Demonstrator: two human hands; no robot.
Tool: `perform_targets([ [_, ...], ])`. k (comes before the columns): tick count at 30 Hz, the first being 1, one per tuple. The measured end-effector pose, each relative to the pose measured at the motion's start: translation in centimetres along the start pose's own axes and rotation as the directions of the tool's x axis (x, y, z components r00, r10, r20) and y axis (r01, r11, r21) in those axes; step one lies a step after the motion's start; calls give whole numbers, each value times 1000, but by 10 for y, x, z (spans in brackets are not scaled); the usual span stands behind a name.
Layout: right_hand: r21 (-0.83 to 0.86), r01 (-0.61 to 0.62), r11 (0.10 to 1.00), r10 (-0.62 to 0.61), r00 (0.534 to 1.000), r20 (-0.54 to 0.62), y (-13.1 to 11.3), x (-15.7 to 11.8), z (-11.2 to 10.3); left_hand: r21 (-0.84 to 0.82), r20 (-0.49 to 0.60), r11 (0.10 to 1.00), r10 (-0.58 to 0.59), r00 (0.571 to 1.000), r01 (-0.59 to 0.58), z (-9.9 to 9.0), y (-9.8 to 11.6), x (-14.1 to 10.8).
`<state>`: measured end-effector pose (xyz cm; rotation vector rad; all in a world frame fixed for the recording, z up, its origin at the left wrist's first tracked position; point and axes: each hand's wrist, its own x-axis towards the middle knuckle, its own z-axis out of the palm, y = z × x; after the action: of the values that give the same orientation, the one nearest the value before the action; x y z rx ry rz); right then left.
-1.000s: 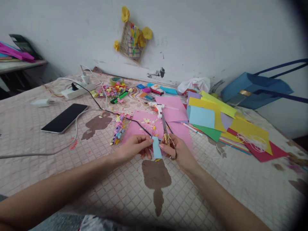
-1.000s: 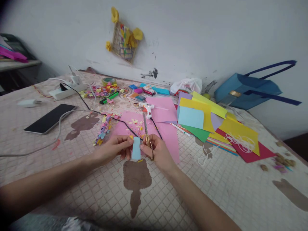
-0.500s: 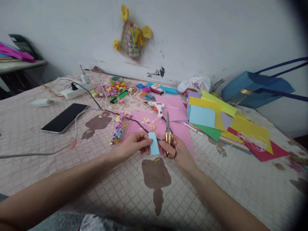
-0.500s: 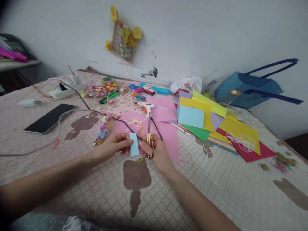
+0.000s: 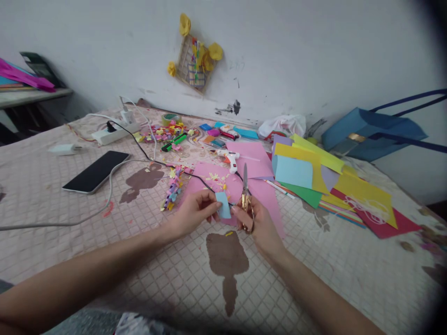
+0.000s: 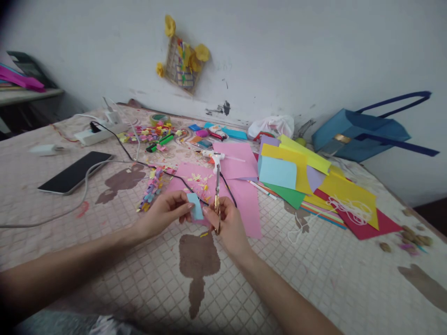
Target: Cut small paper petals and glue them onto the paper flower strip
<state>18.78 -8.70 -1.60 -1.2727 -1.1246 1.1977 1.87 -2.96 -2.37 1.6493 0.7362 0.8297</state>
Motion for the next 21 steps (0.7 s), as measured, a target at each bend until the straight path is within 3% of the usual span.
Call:
perform_targets([
  [2, 55, -12, 998, 12, 1000, 3, -2, -2, 0, 248, -60, 936, 273, 960, -251, -3, 1, -2],
  [5, 147, -77, 986, 66, 994, 83, -4, -4, 3, 473, 66, 694, 586, 808, -542, -7, 0, -6],
  [7, 179, -116, 977, 98, 990, 104, -4, -4, 4, 506, 169, 598, 638, 751, -622, -8, -2, -7],
  [10, 175, -118, 977, 110, 992, 58, -3, -3, 4, 505, 199, 592, 627, 753, -627, -6, -3, -6],
  [12, 135, -88, 987, 84, 996, 29, -3, -2, 2, 467, 89, 689, 586, 805, -554, -2, 0, -5],
  [13, 109, -67, 992, 64, 998, 25, -3, -2, 0, 421, 28, 769, 518, 855, -480, 0, 2, -5],
  [14, 82, -45, 996, 43, 999, 29, -3, -2, -1, 343, -20, 859, 412, 911, -381, 2, 5, -4],
  [16, 36, -6, 999, 4, 999, 47, -4, -1, -2, 148, 9, 977, 151, 989, -150, 5, 9, -4],
  [18, 8, 16, 1000, -16, 998, 61, -6, -1, -2, -10, 114, 998, -61, 992, 62, 7, 10, -3],
  [21, -16, 24, 1000, -23, 998, 54, -7, -1, 0, -134, 182, 964, -205, 962, 231, 7, 6, -3],
])
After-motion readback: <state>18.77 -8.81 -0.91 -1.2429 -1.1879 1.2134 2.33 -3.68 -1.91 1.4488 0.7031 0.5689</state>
